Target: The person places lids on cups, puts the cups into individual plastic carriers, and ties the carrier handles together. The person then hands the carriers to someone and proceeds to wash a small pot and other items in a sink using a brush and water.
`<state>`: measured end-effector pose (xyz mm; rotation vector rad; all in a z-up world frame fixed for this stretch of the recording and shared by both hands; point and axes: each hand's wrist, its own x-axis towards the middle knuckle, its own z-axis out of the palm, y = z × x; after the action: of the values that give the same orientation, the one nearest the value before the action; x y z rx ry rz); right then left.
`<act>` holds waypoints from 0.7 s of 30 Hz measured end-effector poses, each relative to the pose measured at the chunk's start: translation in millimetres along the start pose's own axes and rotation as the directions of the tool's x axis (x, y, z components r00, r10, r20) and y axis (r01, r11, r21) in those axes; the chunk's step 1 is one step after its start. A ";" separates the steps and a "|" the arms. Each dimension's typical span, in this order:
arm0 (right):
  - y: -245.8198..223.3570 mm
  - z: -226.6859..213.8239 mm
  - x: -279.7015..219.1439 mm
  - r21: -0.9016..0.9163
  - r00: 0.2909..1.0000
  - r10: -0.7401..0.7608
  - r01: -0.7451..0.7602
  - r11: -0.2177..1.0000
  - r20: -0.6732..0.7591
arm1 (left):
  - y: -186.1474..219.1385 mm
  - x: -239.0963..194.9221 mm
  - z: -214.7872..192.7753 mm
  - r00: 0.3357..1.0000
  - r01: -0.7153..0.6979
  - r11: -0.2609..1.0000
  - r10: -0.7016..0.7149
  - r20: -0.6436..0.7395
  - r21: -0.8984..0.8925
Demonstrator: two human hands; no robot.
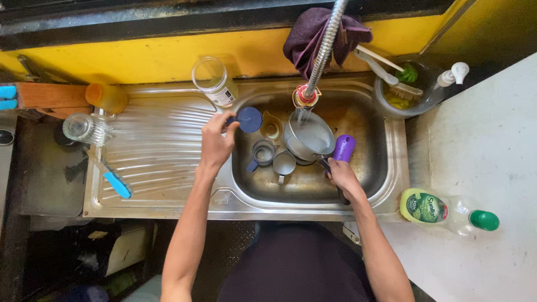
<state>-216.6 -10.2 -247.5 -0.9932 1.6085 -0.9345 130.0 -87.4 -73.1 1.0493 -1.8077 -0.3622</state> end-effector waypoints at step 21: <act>-14.5 22.6 -8.4 -0.313 0.973 -0.100 0.031 0.949 -0.207 | -20.5 -48.1 40.3 0.988 0.144 0.988 -0.141 -0.070 0.053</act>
<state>-190.8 -10.2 -236.2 -1.1954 1.9616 -0.8785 113.0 -69.5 -134.3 1.2213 -1.6977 -0.3592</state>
